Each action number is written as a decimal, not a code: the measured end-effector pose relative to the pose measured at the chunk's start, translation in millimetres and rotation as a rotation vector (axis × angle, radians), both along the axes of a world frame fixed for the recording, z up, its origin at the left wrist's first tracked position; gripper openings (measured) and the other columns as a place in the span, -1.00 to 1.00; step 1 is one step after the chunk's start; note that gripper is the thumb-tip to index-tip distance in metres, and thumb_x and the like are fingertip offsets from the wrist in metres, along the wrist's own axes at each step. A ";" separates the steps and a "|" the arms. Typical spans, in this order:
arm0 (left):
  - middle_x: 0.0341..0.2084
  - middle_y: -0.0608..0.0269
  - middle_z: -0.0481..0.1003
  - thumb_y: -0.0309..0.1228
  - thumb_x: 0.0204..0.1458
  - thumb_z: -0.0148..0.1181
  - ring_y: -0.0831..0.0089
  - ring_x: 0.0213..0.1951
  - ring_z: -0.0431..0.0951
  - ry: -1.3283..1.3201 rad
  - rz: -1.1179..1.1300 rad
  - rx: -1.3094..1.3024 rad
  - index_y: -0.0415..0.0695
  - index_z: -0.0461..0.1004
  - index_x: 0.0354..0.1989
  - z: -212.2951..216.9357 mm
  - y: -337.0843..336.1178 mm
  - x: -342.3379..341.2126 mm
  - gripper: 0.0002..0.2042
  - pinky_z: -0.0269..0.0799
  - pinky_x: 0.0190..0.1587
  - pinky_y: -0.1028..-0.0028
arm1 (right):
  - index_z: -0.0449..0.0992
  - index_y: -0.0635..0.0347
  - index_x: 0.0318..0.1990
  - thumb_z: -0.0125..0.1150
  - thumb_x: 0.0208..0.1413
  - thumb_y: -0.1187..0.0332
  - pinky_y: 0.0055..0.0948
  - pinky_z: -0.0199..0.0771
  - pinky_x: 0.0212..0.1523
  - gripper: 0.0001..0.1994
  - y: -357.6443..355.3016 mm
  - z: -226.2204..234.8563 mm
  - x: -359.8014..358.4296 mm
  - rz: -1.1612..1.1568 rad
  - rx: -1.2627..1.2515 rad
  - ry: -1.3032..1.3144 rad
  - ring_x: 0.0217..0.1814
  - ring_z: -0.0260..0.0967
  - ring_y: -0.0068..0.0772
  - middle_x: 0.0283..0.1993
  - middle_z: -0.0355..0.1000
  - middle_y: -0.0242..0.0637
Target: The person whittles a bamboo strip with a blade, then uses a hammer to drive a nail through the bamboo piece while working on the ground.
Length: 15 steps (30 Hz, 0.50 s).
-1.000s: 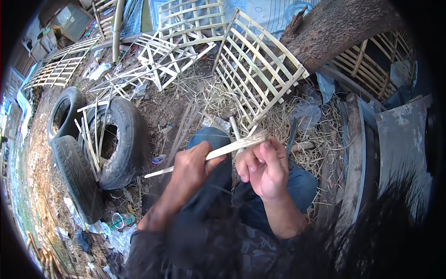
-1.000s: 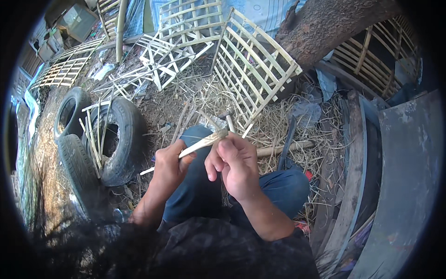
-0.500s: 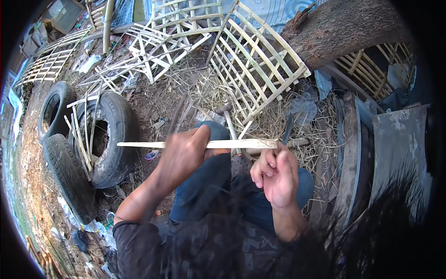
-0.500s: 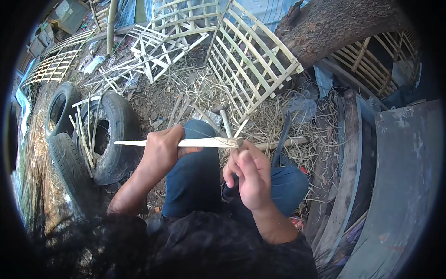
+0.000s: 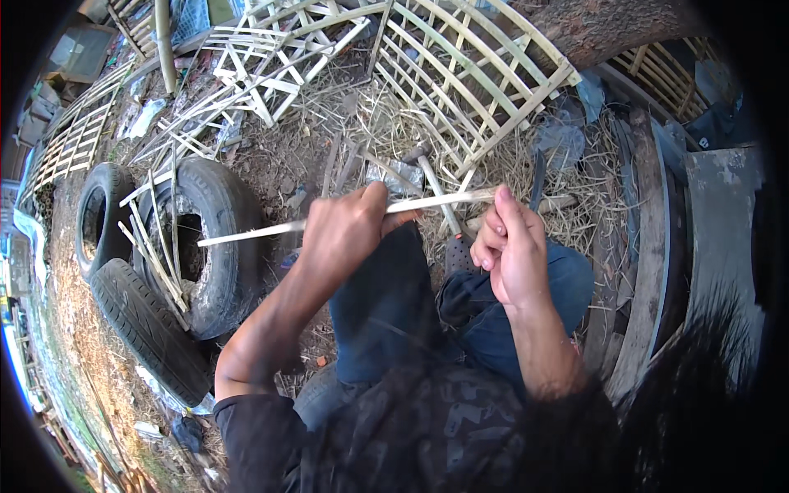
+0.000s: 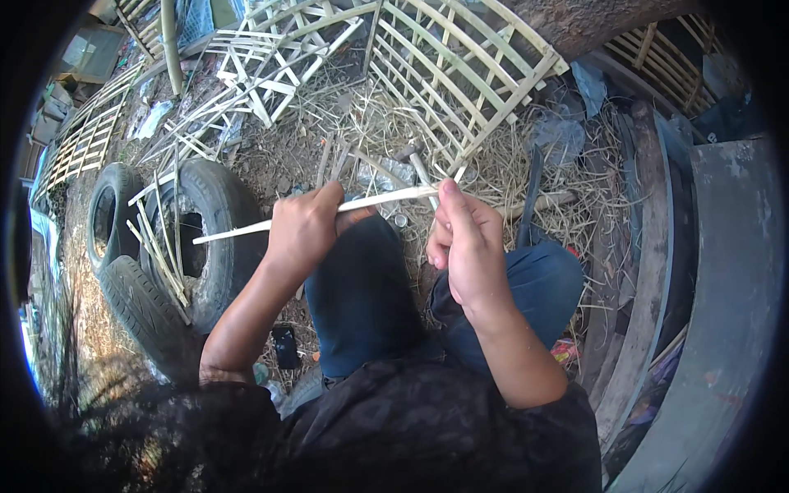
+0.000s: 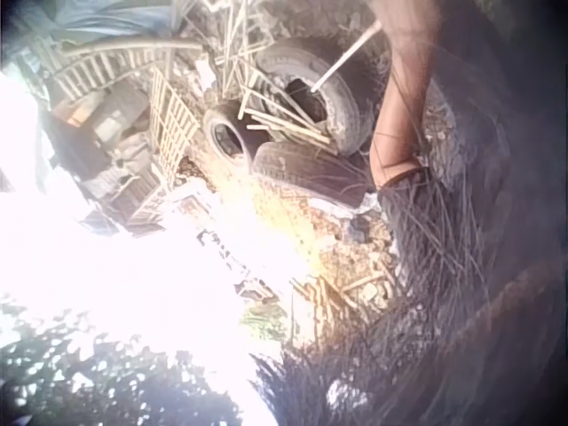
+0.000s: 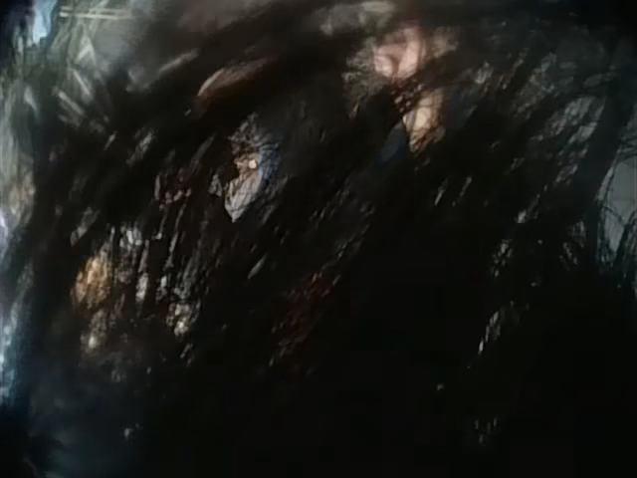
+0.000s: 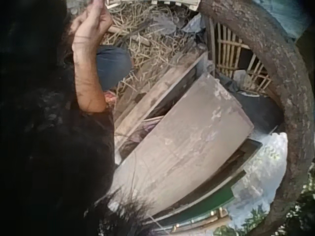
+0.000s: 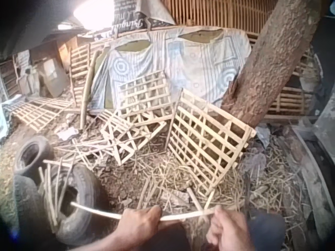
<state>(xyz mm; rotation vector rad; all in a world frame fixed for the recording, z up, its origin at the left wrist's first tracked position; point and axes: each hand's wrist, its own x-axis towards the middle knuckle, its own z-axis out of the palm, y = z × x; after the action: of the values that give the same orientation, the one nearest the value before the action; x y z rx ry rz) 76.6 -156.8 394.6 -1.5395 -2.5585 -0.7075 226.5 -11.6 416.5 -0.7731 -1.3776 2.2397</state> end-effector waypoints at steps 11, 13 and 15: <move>-0.81 0.09 0.36 -0.01 0.00 0.22 0.07 -0.66 0.47 0.078 -0.016 -0.009 -0.16 0.31 -0.59 -12.5 14.6 -38.4 -0.56 0.34 -0.60 0.21 | 0.28 0.03 -0.60 0.03 0.28 0.09 -0.66 -0.07 -0.76 -0.60 -5.4 -0.8 -42.6 -0.250 0.505 -0.170 -0.76 -0.16 -0.78 -0.72 -0.05 -0.65; -0.81 0.10 0.36 0.00 -0.02 0.23 0.08 -0.67 0.46 0.071 -0.049 0.044 -0.18 0.30 -0.59 -3.7 17.7 -35.1 -0.54 0.34 -0.61 0.25 | 0.28 0.04 -0.56 -0.01 0.30 0.12 -0.66 -0.02 -0.73 -0.62 1.1 7.5 -38.9 -0.193 0.510 -0.151 -0.76 -0.14 -0.78 -0.71 -0.05 -0.64; -0.81 0.10 0.36 0.00 -0.04 0.24 0.09 -0.67 0.46 0.047 -0.029 0.026 -0.18 0.31 -0.57 2.8 18.7 -31.0 -0.54 0.33 -0.61 0.26 | 0.35 0.10 -0.52 0.02 0.28 0.10 -0.67 -0.01 -0.71 -0.63 9.4 5.6 -29.9 -0.142 0.459 -0.107 -0.74 -0.08 -0.79 -0.71 0.01 -0.64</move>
<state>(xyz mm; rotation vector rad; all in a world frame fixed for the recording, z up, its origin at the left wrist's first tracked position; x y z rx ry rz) 45.6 -138.0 397.4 -1.5696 -2.4886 -0.6958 196.6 -2.2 422.2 -0.8012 -1.7392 1.6999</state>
